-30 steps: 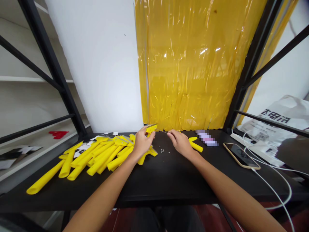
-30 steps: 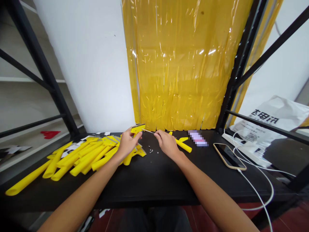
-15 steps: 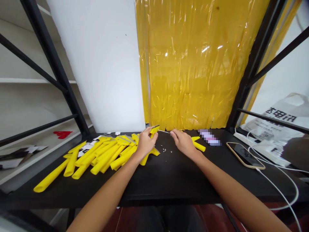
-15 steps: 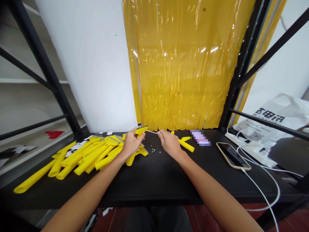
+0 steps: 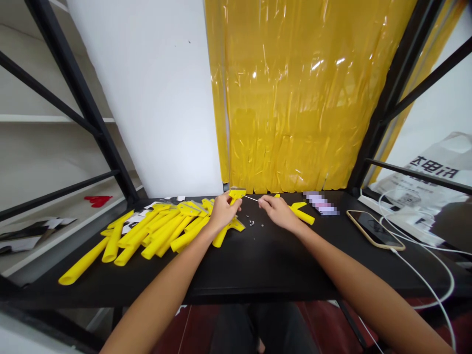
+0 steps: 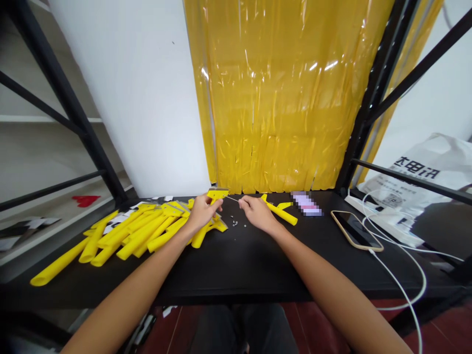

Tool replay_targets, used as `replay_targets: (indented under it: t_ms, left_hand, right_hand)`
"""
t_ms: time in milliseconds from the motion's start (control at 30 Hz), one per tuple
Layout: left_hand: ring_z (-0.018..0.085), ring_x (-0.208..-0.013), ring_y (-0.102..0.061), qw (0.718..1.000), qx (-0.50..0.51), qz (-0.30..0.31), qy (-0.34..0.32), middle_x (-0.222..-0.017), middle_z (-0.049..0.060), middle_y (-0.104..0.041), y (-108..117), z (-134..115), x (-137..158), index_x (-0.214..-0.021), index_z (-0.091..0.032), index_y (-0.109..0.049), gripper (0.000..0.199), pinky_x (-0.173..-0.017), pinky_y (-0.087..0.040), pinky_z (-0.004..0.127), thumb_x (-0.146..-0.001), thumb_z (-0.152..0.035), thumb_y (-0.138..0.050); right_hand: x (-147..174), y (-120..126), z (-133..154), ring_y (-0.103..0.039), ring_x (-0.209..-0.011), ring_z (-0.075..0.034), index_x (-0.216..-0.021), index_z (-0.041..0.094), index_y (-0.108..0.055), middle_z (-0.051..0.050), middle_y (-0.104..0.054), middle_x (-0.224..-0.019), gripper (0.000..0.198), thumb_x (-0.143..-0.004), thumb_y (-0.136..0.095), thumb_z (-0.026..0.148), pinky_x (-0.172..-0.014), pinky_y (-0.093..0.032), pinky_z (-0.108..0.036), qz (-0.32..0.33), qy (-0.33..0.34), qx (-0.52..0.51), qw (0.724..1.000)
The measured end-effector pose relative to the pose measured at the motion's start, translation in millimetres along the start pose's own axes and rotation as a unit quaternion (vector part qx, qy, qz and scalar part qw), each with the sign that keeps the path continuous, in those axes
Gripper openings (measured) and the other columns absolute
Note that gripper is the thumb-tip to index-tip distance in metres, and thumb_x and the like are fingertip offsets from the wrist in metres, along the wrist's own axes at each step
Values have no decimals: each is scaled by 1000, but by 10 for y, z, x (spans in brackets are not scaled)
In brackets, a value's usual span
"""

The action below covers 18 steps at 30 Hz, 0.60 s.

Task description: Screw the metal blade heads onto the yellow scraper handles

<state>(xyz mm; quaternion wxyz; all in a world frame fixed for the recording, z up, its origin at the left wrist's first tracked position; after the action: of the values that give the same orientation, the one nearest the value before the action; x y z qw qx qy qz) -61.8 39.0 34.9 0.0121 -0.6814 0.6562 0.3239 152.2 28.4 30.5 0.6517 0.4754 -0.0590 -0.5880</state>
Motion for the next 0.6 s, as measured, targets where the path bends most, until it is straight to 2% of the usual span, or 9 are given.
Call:
replay_targets:
  t_ms: [133,233,333,467,533,600]
  left_hand:
    - [13,-45,-56,1000,-1,18,11,-61,3,-68,-17,35,-31,-70,-17,-64,21,-47,-41,23,-84,-33,-64]
    - [14,-47,-59,999,34,-12,26,-60,1,-66,-21,62,-71,-81,-16,-65,14,-46,-42,22,-81,-30,-68]
    - [14,-52,-62,991,111,-38,66,-65,2,-67,-11,46,-89,-88,-15,-63,19,-45,-43,21,-78,-27,-73]
    - [13,-58,-64,967,218,-24,132,-77,6,-70,5,-26,-70,-87,-14,-64,23,-44,-44,21,-74,-26,-78]
    - [12,-57,-62,961,223,-16,162,-75,6,-69,15,-45,-61,-86,-14,-66,21,-45,-46,21,-74,-25,-79]
    - [12,-58,-61,959,226,-13,172,-74,6,-69,24,-45,-61,-84,-13,-68,19,-46,-48,22,-74,-24,-80]
  right_hand:
    - [-24,49,-40,-57,-69,-16,-77,20,-59,-1,-61,-71,35,-99,-40,41,-64,-39,-27,43,-20,-65,997]
    - [-7,143,-95,-57,-75,-17,-90,20,-59,-1,-63,-79,29,-100,-40,39,-69,-41,-27,66,22,-56,996]
    - [15,201,-204,-53,-68,-15,-99,22,-54,1,-59,-76,25,-101,-37,39,-66,-41,-26,106,34,-62,992]
    - [36,140,-344,-54,-68,-15,-96,21,-56,1,-61,-79,19,-97,-50,39,-65,-40,-25,192,64,-26,979]
    - [41,89,-378,-56,-69,-15,-92,20,-61,0,-65,-81,19,-95,-52,37,-65,-40,-26,231,75,-6,970]
    - [38,58,-390,-58,-71,-16,-91,20,-66,-2,-68,-82,24,-97,-49,36,-67,-42,-26,242,86,-3,966]
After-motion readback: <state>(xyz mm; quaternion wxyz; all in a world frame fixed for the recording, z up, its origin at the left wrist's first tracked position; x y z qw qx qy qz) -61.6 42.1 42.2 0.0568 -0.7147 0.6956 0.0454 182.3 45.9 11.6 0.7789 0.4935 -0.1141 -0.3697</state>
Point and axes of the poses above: each hand's wrist, its own x-axis away from the middle knuckle, its own y-axis out of the back of the hand, z = x × y, the point moved 1 cm from there along -x, towards the middle knuckle
